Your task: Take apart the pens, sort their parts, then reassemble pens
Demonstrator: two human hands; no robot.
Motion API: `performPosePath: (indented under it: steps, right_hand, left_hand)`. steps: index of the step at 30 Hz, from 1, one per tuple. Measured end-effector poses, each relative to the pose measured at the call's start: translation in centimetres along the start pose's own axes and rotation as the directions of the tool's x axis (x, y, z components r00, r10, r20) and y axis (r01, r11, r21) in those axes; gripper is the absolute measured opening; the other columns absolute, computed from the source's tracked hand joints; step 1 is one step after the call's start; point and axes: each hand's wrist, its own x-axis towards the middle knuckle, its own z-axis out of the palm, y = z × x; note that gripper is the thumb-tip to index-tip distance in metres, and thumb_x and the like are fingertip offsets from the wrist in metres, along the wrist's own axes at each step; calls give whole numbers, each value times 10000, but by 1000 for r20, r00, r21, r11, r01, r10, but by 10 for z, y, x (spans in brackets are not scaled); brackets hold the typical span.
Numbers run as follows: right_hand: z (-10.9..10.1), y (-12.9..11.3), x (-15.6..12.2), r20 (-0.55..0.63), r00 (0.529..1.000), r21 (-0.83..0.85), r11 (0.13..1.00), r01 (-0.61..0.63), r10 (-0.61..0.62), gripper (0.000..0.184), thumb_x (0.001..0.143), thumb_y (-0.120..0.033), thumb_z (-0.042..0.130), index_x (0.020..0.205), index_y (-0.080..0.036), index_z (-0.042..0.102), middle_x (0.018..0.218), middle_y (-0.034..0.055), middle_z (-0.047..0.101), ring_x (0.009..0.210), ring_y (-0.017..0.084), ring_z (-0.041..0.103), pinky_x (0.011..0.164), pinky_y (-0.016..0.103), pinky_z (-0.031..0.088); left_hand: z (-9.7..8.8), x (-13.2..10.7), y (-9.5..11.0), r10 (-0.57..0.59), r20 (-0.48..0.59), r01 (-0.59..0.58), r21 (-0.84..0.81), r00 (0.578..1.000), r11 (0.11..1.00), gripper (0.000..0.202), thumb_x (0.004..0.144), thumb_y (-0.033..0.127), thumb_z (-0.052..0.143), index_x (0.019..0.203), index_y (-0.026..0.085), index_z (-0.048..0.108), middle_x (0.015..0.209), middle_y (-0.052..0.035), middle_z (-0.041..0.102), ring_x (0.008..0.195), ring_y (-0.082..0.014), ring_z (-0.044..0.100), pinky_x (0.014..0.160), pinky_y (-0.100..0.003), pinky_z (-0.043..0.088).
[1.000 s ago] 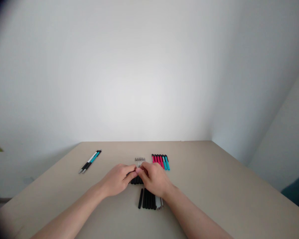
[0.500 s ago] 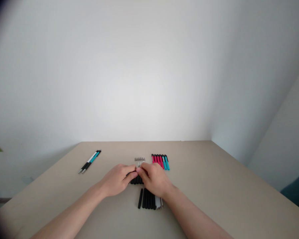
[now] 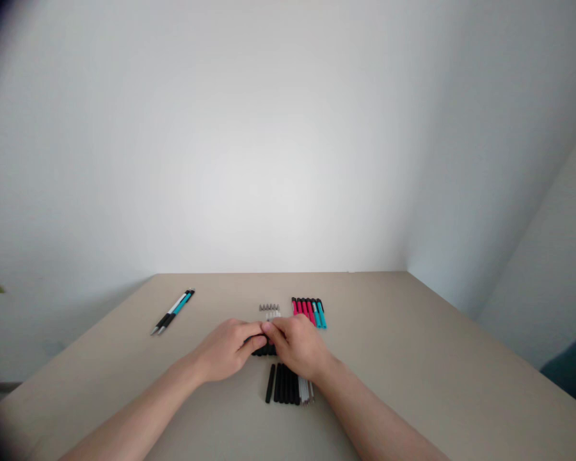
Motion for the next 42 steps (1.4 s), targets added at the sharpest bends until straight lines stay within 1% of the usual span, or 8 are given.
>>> performPosePath:
  steps: [5,15,22,25,30,35,37,42]
  right_hand:
    - [0,0,-1,-8,1000,-16,1000,11,-11,369,945,-352,369,655,-175,514,576,9,571,534,109,505,537,210,321]
    - [4,6,1,-9,1000,-32,999,29,-29,433,966,-350,335,589,-177,460,516,-3,539,481,94,477,510,204,296]
    - [5,8,0,-46,998,-59,997,39,-42,419,961,-334,343,591,-178,463,514,-4,524,480,93,460,509,212,274]
    - [5,8,1,-57,996,-93,994,55,-61,417,959,-325,341,589,-178,463,498,-12,493,467,92,425,503,221,252]
    - [5,8,0,-95,992,-154,986,69,-84,425,954,-318,343,574,-176,471,478,-17,454,454,96,370,496,244,214]
    - [6,9,1,-137,987,-202,978,59,-88,431,954,-322,343,565,-178,459,477,-16,445,463,101,351,506,258,197]
    - [7,10,1,-133,987,-201,978,62,-91,426,953,-314,349,563,-178,449,476,-21,435,461,99,335,506,258,196]
    - [7,9,1,-130,986,-196,978,74,-101,408,950,-295,360,570,-178,451,475,-25,432,457,96,327,503,255,193]
  left_hand:
    - [-1,0,0,-24,-18,24,12,1000,1000,328,956,358,315,890,229,610,746,-9,672,663,-175,608,595,-242,353]
    - [1,1,-1,0,-40,0,-7,999,1000,265,947,319,355,893,240,603,749,5,669,663,-172,606,586,-241,345]
    - [0,0,1,-8,-72,8,2,997,1000,320,934,236,346,719,196,579,649,3,619,584,-143,560,550,-234,328]
    - [1,0,0,5,-104,-6,-12,995,1000,276,914,216,383,720,199,577,669,8,627,624,-143,577,596,-230,365]
    - [4,1,-3,-13,-154,16,18,988,1000,192,898,247,449,774,207,590,725,4,647,700,-164,597,631,-247,394]
    - [3,2,-2,82,-187,-68,78,979,995,252,921,212,404,750,180,587,753,-28,633,751,-175,554,725,-298,409]
    - [4,2,-2,97,-210,-79,91,973,993,240,908,198,436,727,176,593,768,-35,627,791,-183,534,757,-318,406]
    - [3,3,-2,80,-287,-70,42,955,997,98,844,199,566,764,183,621,876,-38,630,872,-201,504,806,-352,405]
